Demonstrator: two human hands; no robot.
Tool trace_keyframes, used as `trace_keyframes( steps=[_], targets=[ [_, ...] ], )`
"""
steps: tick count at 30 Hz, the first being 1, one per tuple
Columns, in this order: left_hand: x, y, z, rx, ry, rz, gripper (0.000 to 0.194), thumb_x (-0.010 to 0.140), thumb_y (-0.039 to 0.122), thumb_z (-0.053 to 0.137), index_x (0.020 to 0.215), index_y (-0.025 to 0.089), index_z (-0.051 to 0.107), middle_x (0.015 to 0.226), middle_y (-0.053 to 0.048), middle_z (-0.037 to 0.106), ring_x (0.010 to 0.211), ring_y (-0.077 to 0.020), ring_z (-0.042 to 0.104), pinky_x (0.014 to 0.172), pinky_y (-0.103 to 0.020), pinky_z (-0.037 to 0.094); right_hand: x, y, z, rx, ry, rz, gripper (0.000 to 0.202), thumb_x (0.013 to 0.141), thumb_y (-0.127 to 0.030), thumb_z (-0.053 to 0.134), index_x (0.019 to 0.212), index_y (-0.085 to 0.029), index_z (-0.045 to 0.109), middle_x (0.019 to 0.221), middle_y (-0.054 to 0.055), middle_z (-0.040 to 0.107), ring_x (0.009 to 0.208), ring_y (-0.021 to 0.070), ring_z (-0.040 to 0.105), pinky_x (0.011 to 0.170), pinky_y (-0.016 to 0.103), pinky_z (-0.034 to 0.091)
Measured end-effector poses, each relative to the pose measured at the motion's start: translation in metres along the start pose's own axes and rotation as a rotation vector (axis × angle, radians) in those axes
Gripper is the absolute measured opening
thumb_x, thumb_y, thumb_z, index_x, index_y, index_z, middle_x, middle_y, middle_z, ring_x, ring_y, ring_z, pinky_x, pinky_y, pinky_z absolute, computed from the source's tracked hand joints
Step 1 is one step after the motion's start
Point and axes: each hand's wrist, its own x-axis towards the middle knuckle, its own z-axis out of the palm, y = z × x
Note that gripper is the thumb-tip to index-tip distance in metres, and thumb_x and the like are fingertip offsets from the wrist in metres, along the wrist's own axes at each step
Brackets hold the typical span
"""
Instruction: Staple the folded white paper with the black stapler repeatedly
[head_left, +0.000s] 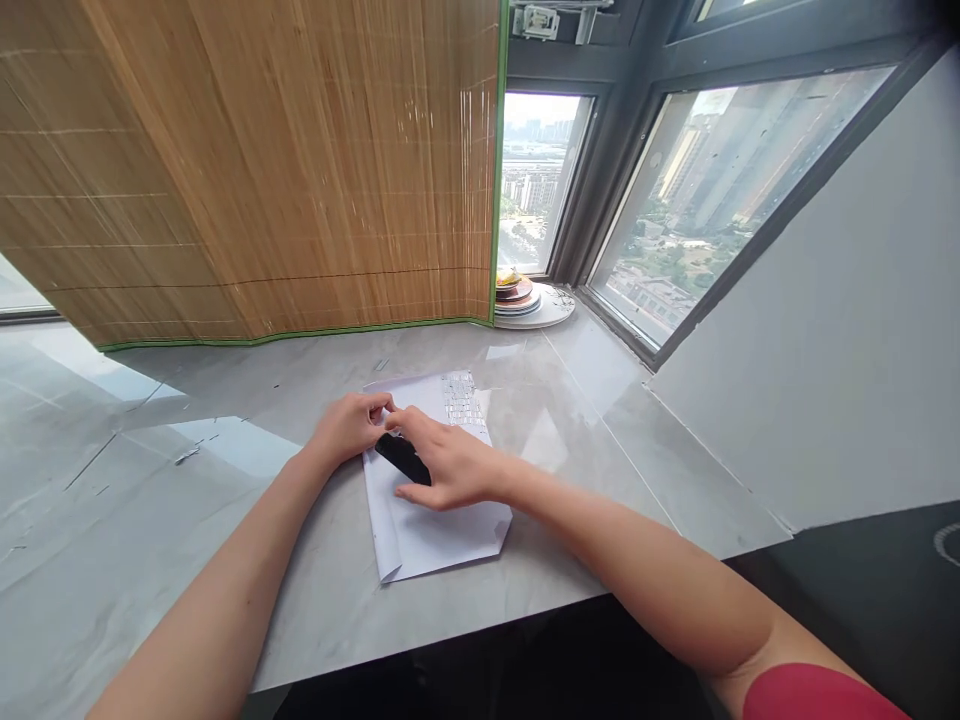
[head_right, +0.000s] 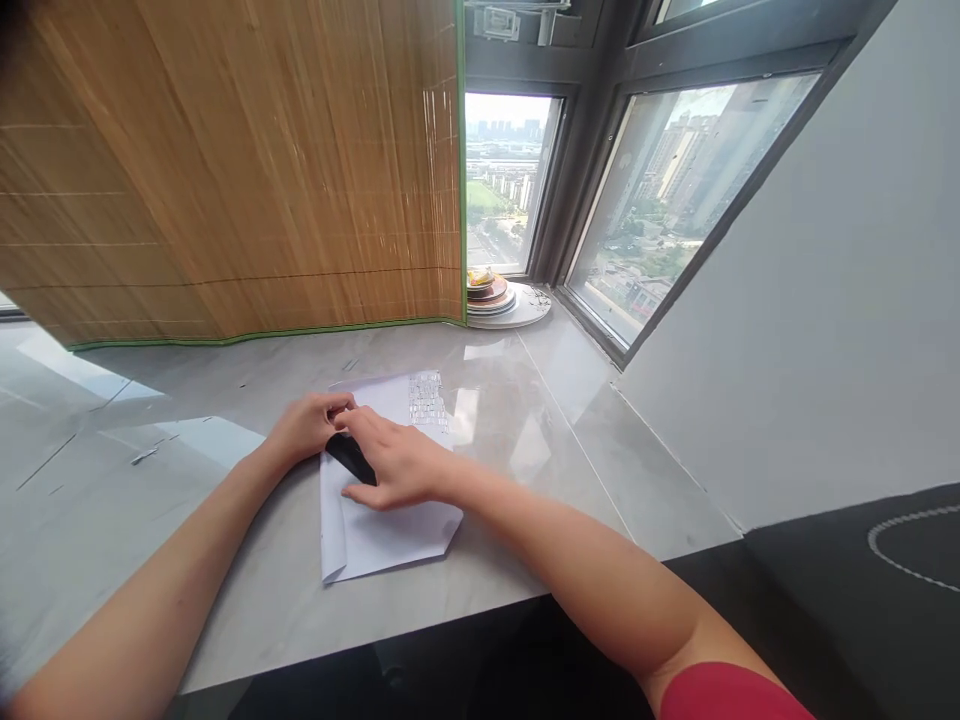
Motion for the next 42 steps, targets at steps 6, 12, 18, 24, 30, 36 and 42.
trace_keyframes(
  steps=[6,12,18,24,30,36,42],
  targets=[
    [0.003,-0.002,0.001,-0.015,0.01,-0.027,0.015,0.074,0.037,0.063,0.08,0.023,0.067,0.067,0.002,0.056,0.064,-0.0172,0.046,0.06,-0.03,0.029,0.001,-0.003,-0.005,-0.16,0.044,0.047,0.057,0.094,-0.017,0.066,0.147,-0.027,0.046,0.131,0.01,0.062,0.109,0.0267,0.064,0.075,0.035,0.056],
    [0.005,-0.007,0.003,-0.034,0.018,-0.039,0.016,0.079,0.038,0.064,0.073,0.023,0.066,0.065,0.002,0.055,0.064,-0.0172,0.045,0.061,-0.031,0.029,0.0,0.007,-0.008,-0.236,-0.044,0.107,0.08,0.095,-0.022,0.075,0.164,-0.028,0.036,0.136,0.012,0.065,0.117,0.0299,0.065,0.077,0.036,0.056],
    [0.006,-0.012,0.005,0.024,0.023,0.002,0.021,0.087,0.034,0.06,0.077,0.023,0.075,0.066,-0.001,0.062,0.064,-0.0185,0.049,0.06,-0.032,0.027,0.002,0.04,-0.011,-0.132,0.087,0.056,0.069,0.098,-0.009,0.066,0.161,-0.033,0.05,0.128,0.008,0.073,0.118,0.0268,0.067,0.091,0.038,0.055],
    [0.006,-0.012,0.008,0.04,0.006,0.127,0.025,0.095,0.026,0.057,0.092,0.026,0.081,0.09,-0.004,0.072,0.078,-0.0206,0.06,0.062,-0.031,0.03,0.002,0.074,-0.019,0.052,0.172,-0.096,0.059,0.094,-0.012,0.07,0.151,-0.027,0.063,0.127,0.009,0.076,0.116,0.0277,0.07,0.102,0.044,0.055],
    [0.004,-0.013,0.008,0.003,0.02,0.189,0.036,0.103,0.032,0.053,0.122,0.03,0.083,0.118,-0.006,0.072,0.092,-0.0211,0.065,0.071,-0.031,0.039,0.002,0.075,-0.026,0.279,0.092,-0.072,0.057,0.09,-0.035,0.083,0.142,-0.026,0.061,0.127,0.008,0.073,0.11,0.0251,0.068,0.099,0.04,0.054],
    [0.007,-0.012,0.007,-0.246,0.098,0.221,0.032,0.102,0.034,0.054,0.113,0.022,0.082,0.098,-0.006,0.072,0.078,-0.0183,0.058,0.071,-0.031,0.042,-0.008,0.099,-0.057,0.589,0.193,0.106,0.041,0.096,-0.061,0.076,0.092,-0.021,0.066,0.079,-0.003,0.052,0.069,0.0131,0.043,0.062,0.027,0.036],
    [0.004,-0.009,0.0,-0.443,0.176,0.091,0.033,0.098,0.049,0.062,0.093,0.02,0.077,0.061,0.003,0.044,0.058,-0.0149,0.038,0.06,-0.031,0.029,-0.023,0.119,-0.078,0.576,0.101,0.205,0.036,0.085,-0.052,0.085,0.086,-0.016,0.086,0.057,-0.003,0.055,0.058,0.0106,0.035,0.056,0.029,0.023]
  ],
)
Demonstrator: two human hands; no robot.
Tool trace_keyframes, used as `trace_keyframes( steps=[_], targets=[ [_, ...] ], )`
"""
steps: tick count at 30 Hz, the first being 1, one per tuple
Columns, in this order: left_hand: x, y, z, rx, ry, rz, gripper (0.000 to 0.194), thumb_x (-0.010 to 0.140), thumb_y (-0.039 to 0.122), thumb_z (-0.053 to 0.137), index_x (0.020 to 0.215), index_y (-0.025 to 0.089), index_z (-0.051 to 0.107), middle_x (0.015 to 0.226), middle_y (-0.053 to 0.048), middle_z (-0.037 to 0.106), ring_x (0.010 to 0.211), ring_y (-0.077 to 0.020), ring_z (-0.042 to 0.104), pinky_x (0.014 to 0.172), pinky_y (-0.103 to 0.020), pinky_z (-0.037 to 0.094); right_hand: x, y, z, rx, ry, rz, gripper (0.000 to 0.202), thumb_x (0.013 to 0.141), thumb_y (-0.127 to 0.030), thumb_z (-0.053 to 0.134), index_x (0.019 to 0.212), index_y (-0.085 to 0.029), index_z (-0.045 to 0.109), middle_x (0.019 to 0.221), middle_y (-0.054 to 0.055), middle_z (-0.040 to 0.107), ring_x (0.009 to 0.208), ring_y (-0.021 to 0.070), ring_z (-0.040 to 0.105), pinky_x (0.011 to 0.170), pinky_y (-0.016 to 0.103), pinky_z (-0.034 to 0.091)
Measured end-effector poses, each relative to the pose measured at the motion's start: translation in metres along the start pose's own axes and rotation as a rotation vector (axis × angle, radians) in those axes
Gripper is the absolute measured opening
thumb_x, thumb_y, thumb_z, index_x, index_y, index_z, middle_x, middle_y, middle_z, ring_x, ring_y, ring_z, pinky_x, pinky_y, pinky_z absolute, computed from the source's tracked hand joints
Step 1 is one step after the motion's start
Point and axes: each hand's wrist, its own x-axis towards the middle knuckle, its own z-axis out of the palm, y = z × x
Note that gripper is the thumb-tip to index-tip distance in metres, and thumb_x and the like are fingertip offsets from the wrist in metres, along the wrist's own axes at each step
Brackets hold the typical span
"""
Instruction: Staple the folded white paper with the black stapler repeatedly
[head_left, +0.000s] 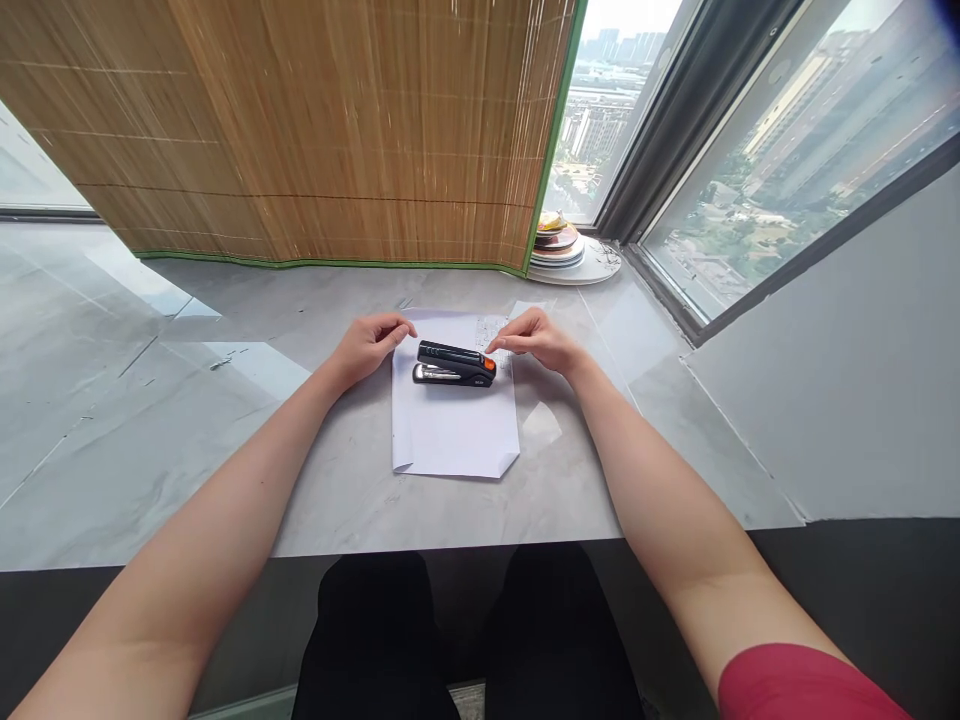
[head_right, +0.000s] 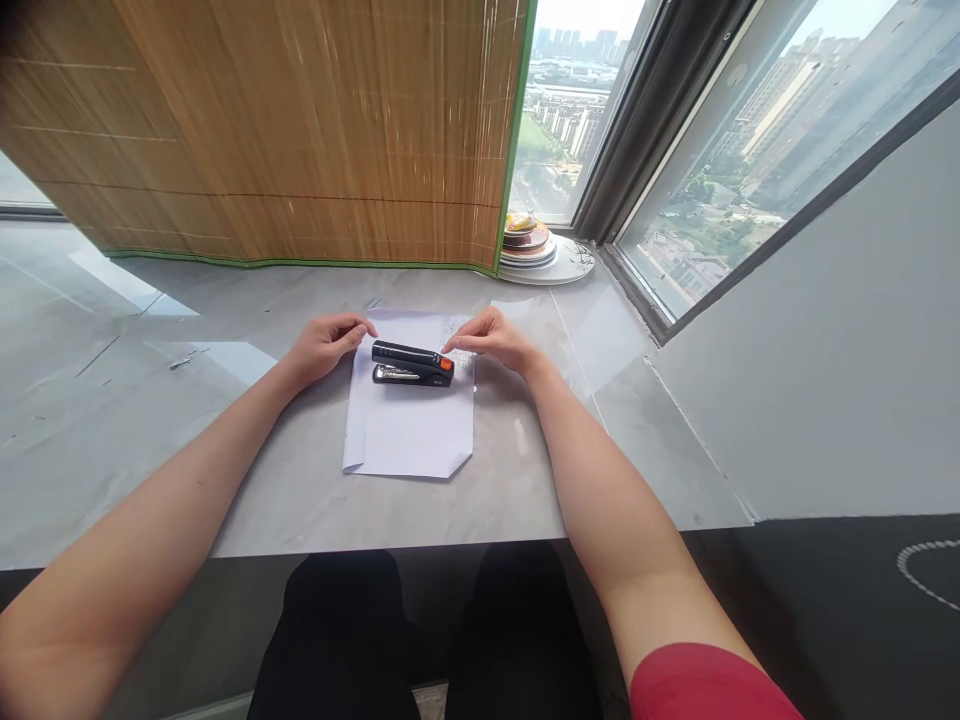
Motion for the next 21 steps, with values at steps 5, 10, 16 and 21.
trace_keyframes(
  steps=[5,10,16,21],
  targets=[
    [-0.002,0.003,-0.003,-0.269,0.008,-0.048,0.051,0.096,0.065,0.064,0.069,0.021,0.062,0.057,0.001,0.038,0.054,-0.0145,0.035,0.057,-0.033,0.029,0.002,-0.001,0.0,0.014,-0.054,-0.017,0.031,0.082,-0.046,0.083,0.08,-0.016,0.086,0.053,-0.004,0.053,0.055,0.0098,0.037,0.054,0.028,0.026],
    [0.001,0.002,0.003,-0.495,0.036,-0.063,0.053,0.095,0.071,0.067,0.084,0.02,0.073,0.068,-0.006,0.061,0.064,-0.0197,0.058,0.062,-0.034,0.046,0.002,-0.001,0.002,0.01,-0.124,-0.027,0.027,0.083,-0.039,0.078,0.077,-0.013,0.083,0.051,-0.007,0.04,0.054,0.0086,0.031,0.053,0.028,0.021],
    [0.005,0.005,0.011,-0.658,-0.073,-0.153,0.085,0.094,0.093,0.048,0.111,0.015,0.079,0.124,-0.02,0.078,0.124,-0.0349,0.071,0.108,-0.048,0.055,0.005,-0.001,0.006,-0.006,-0.133,-0.004,0.021,0.079,-0.028,0.071,0.063,-0.014,0.073,0.051,-0.007,0.037,0.053,0.0078,0.028,0.052,0.028,0.019],
    [0.008,0.001,0.013,-0.695,0.002,-0.214,0.094,0.094,0.096,0.038,0.111,0.013,0.078,0.128,-0.023,0.078,0.132,-0.0361,0.069,0.116,-0.05,0.051,0.007,-0.001,0.006,0.001,-0.137,0.038,0.025,0.077,-0.026,0.069,0.055,-0.016,0.065,0.05,-0.007,0.036,0.053,0.0078,0.029,0.053,0.027,0.02]
  ],
)
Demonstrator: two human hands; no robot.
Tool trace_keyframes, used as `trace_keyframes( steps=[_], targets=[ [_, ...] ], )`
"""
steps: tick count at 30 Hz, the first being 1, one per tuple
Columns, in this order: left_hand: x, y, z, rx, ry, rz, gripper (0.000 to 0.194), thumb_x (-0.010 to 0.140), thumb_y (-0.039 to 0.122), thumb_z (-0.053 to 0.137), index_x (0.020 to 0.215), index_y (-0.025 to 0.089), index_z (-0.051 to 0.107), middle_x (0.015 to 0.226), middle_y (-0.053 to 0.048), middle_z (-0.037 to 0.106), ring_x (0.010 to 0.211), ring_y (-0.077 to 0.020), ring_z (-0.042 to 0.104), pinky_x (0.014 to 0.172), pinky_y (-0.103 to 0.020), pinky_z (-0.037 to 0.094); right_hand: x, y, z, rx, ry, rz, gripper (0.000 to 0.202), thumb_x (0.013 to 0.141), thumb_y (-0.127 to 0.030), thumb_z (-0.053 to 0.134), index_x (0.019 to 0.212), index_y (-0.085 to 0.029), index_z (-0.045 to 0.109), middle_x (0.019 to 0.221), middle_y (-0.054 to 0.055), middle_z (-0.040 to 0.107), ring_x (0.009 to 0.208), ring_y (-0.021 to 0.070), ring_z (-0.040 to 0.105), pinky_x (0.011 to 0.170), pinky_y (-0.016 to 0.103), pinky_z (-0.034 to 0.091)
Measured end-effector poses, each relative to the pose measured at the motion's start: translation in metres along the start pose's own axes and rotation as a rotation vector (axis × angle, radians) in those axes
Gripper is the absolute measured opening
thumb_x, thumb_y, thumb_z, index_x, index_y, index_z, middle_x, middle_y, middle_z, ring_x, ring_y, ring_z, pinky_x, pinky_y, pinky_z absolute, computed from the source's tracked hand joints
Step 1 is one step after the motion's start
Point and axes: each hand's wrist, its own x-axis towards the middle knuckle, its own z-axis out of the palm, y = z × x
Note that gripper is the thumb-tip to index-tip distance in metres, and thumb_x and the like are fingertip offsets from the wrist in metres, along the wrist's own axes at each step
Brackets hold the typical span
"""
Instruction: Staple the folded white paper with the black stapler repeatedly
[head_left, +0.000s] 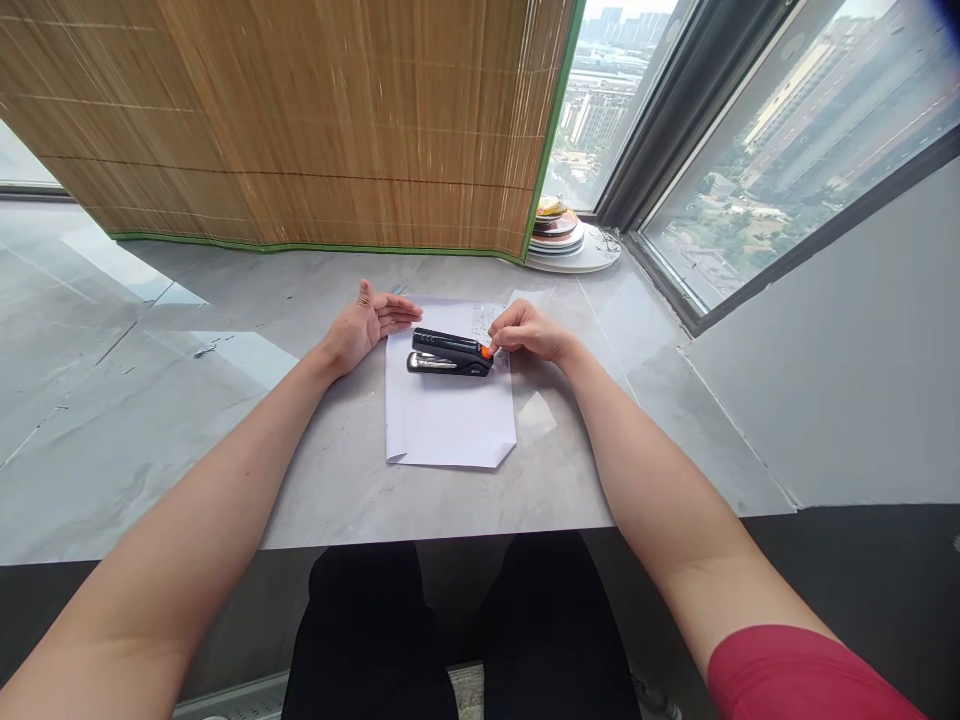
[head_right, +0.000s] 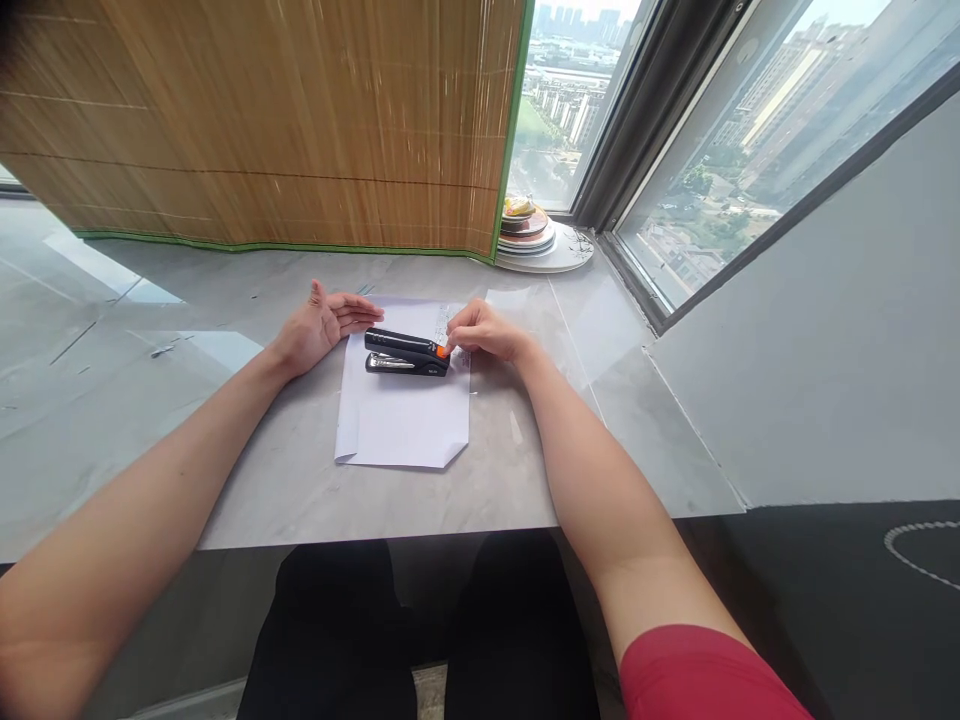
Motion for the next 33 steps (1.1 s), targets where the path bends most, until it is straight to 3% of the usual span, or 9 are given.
trace_keyframes(
  steps=[4,6,9,13,17,22,24,28,33],
  targets=[
    [0.001,0.0,0.0,-0.031,0.047,0.004,0.091,0.096,0.094,0.037,0.11,0.014,0.077,0.127,-0.022,0.078,0.132,-0.0355,0.069,0.115,-0.05,0.053,-0.001,0.0,0.0,-0.045,0.011,-0.006,0.029,0.081,-0.032,0.073,0.057,-0.016,0.065,0.051,-0.007,0.036,0.054,0.0086,0.029,0.053,0.028,0.022],
    [0.0,0.002,0.0,-0.039,0.056,-0.003,0.09,0.096,0.094,0.037,0.11,0.013,0.077,0.126,-0.022,0.078,0.132,-0.036,0.069,0.115,-0.05,0.053,-0.001,-0.001,0.004,-0.055,0.114,-0.062,0.036,0.088,-0.042,0.073,0.062,-0.017,0.068,0.053,-0.007,0.037,0.055,0.0098,0.031,0.055,0.028,0.025],
    [-0.001,0.005,0.002,-0.075,0.057,0.002,0.089,0.097,0.093,0.039,0.112,0.014,0.076,0.127,-0.022,0.078,0.134,-0.0362,0.068,0.116,-0.051,0.053,0.005,-0.006,0.018,-0.139,0.27,-0.167,0.045,0.096,-0.061,0.07,0.081,-0.019,0.077,0.071,0.0,0.057,0.066,0.0138,0.045,0.062,0.029,0.037],
    [-0.003,0.01,0.002,-0.131,0.096,0.004,0.089,0.099,0.092,0.034,0.118,0.015,0.075,0.132,-0.021,0.076,0.138,-0.0356,0.066,0.116,-0.052,0.053,0.016,-0.013,0.043,-0.413,0.107,-0.242,0.05,0.084,-0.064,0.085,0.106,-0.021,0.08,0.111,0.01,0.072,0.099,0.0238,0.061,0.088,0.036,0.051],
    [-0.002,0.012,-0.002,-0.188,0.118,0.015,0.088,0.101,0.089,0.034,0.124,0.014,0.074,0.138,-0.022,0.073,0.143,-0.0366,0.062,0.118,-0.054,0.053,0.016,-0.013,0.054,-0.399,0.051,-0.241,0.037,0.091,-0.051,0.079,0.108,-0.018,0.078,0.105,0.008,0.076,0.101,0.0252,0.066,0.093,0.038,0.052],
    [0.0,0.009,-0.007,-0.276,0.143,0.025,0.081,0.106,0.08,0.036,0.133,0.012,0.07,0.146,-0.024,0.068,0.146,-0.0371,0.06,0.119,-0.053,0.054,0.013,-0.012,0.062,-0.297,0.514,-0.203,0.035,0.094,-0.046,0.075,0.11,-0.014,0.078,0.089,0.004,0.074,0.084,0.0225,0.069,0.073,0.031,0.054],
    [0.001,0.007,-0.008,-0.295,0.08,-0.043,0.083,0.106,0.08,0.035,0.134,0.009,0.069,0.144,-0.026,0.068,0.145,-0.0394,0.061,0.117,-0.053,0.056,0.016,-0.012,0.068,-0.384,0.637,-0.258,0.031,0.096,-0.038,0.072,0.116,-0.015,0.079,0.098,0.007,0.078,0.09,0.0255,0.073,0.08,0.036,0.059],
    [0.001,0.005,-0.01,-0.305,-0.093,-0.201,0.091,0.105,0.083,0.028,0.127,0.006,0.072,0.129,-0.029,0.075,0.137,-0.0415,0.067,0.11,-0.05,0.061,0.019,-0.013,0.079,-0.684,0.515,-0.383,0.035,0.1,-0.021,0.062,0.132,-0.024,0.077,0.136,0.01,0.076,0.129,0.029,0.071,0.111,0.044,0.058],
    [0.0,0.006,-0.01,-0.277,-0.153,-0.329,0.092,0.111,0.075,0.014,0.112,0.008,0.078,0.11,-0.021,0.081,0.127,-0.0327,0.074,0.105,-0.037,0.062,0.018,-0.015,0.075,-0.957,0.336,-0.444,0.041,0.103,-0.013,0.061,0.14,-0.028,0.072,0.143,0.007,0.074,0.149,0.031,0.058,0.118,0.054,0.053]
  ],
)
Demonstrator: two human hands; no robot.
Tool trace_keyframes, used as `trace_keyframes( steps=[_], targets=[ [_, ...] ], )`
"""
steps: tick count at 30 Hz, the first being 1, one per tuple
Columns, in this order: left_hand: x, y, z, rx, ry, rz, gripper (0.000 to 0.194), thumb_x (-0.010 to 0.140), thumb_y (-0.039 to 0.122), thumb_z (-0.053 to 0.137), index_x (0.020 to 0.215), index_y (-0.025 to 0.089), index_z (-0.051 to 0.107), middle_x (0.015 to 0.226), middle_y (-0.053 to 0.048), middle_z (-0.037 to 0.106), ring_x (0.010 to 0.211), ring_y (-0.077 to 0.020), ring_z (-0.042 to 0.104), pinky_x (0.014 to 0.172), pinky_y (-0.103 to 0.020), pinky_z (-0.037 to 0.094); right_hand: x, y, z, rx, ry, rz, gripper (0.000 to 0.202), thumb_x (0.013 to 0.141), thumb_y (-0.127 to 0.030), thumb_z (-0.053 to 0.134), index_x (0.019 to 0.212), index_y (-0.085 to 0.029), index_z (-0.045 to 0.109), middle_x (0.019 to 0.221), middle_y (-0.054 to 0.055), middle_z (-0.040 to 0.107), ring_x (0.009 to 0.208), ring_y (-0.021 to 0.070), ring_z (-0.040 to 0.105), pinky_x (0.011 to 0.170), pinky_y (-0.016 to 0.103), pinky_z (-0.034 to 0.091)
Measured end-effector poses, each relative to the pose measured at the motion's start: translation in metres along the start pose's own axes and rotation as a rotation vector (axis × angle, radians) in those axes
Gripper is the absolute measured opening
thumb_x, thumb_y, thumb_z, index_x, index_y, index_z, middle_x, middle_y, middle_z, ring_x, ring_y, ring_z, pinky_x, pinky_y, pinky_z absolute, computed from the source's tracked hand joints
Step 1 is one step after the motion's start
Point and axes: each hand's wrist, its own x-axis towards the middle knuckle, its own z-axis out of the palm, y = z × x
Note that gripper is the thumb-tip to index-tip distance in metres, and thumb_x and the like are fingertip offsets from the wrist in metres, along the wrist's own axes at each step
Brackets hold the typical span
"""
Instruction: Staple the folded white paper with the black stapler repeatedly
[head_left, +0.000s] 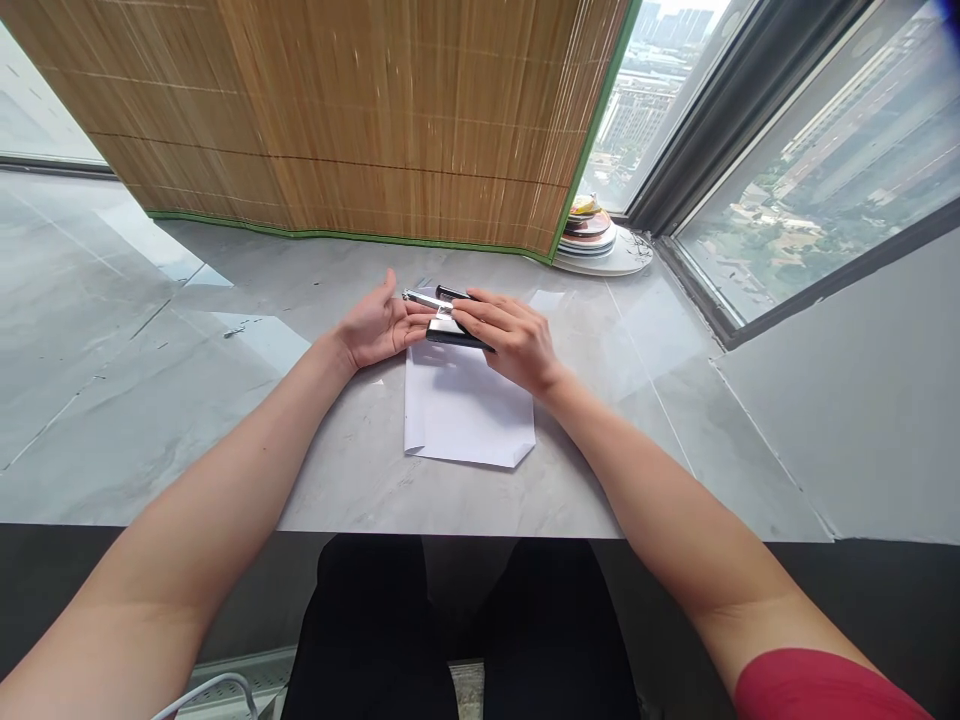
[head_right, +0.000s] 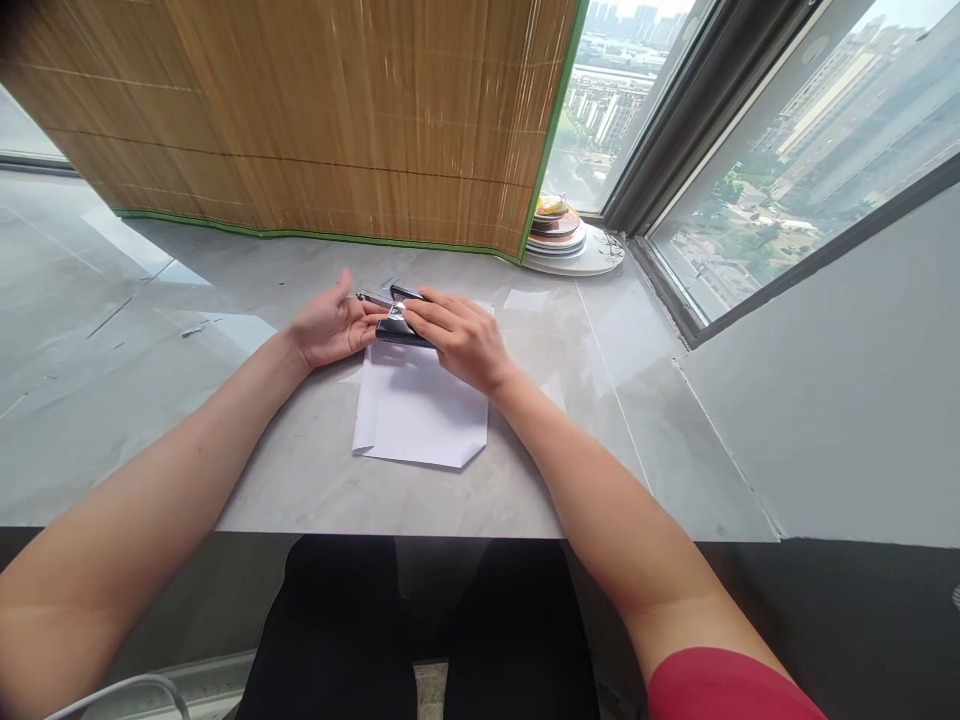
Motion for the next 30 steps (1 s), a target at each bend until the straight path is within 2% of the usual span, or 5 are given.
trace_keyframes(
  steps=[12,16,19,24,30],
  targets=[
    [0.008,-0.01,-0.01,-0.015,0.056,0.042,0.065,0.114,0.062,0.038,0.123,0.011,0.077,0.117,-0.022,0.081,0.119,-0.0338,0.078,0.104,-0.045,0.066,0.007,0.001,-0.009,-0.032,-0.044,-0.069,0.032,0.108,-0.018,0.058,0.135,-0.027,0.073,0.141,0.008,0.075,0.149,0.0315,0.057,0.122,0.06,0.046],
    [0.004,-0.006,-0.007,-0.074,0.079,0.032,0.049,0.111,0.04,0.046,0.129,0.005,0.076,0.12,-0.023,0.08,0.123,-0.0355,0.077,0.112,-0.048,0.063,0.003,0.002,-0.005,0.066,0.09,0.095,0.03,0.103,-0.022,0.064,0.131,-0.024,0.075,0.137,0.012,0.076,0.14,0.0335,0.063,0.119,0.056,0.049],
    [-0.002,-0.001,-0.001,-0.121,0.125,0.107,0.042,0.098,0.015,0.055,0.132,0.001,0.074,0.129,-0.024,0.077,0.133,-0.0352,0.072,0.121,-0.046,0.058,-0.002,0.005,-0.006,0.307,0.211,0.221,0.026,0.099,-0.034,0.071,0.121,-0.021,0.078,0.123,0.012,0.079,0.115,0.031,0.073,0.103,0.046,0.058],
    [-0.008,0.003,0.008,-0.099,0.105,0.216,0.041,0.093,0.0,0.058,0.131,0.002,0.073,0.145,-0.023,0.07,0.149,-0.0311,0.06,0.132,-0.039,0.045,-0.006,0.01,-0.013,0.737,-0.095,0.261,0.035,0.083,-0.047,0.086,0.098,-0.017,0.077,0.089,0.002,0.072,0.082,0.021,0.066,0.075,0.032,0.051],
    [-0.009,0.002,0.009,0.02,0.118,0.277,0.03,0.099,0.009,0.066,0.128,0.01,0.076,0.145,-0.019,0.071,0.15,-0.0311,0.059,0.132,-0.042,0.046,-0.002,0.01,-0.015,0.751,-0.203,0.256,0.03,0.082,-0.043,0.086,0.097,-0.019,0.076,0.09,0.002,0.068,0.087,0.0196,0.059,0.079,0.031,0.045]
  ],
)
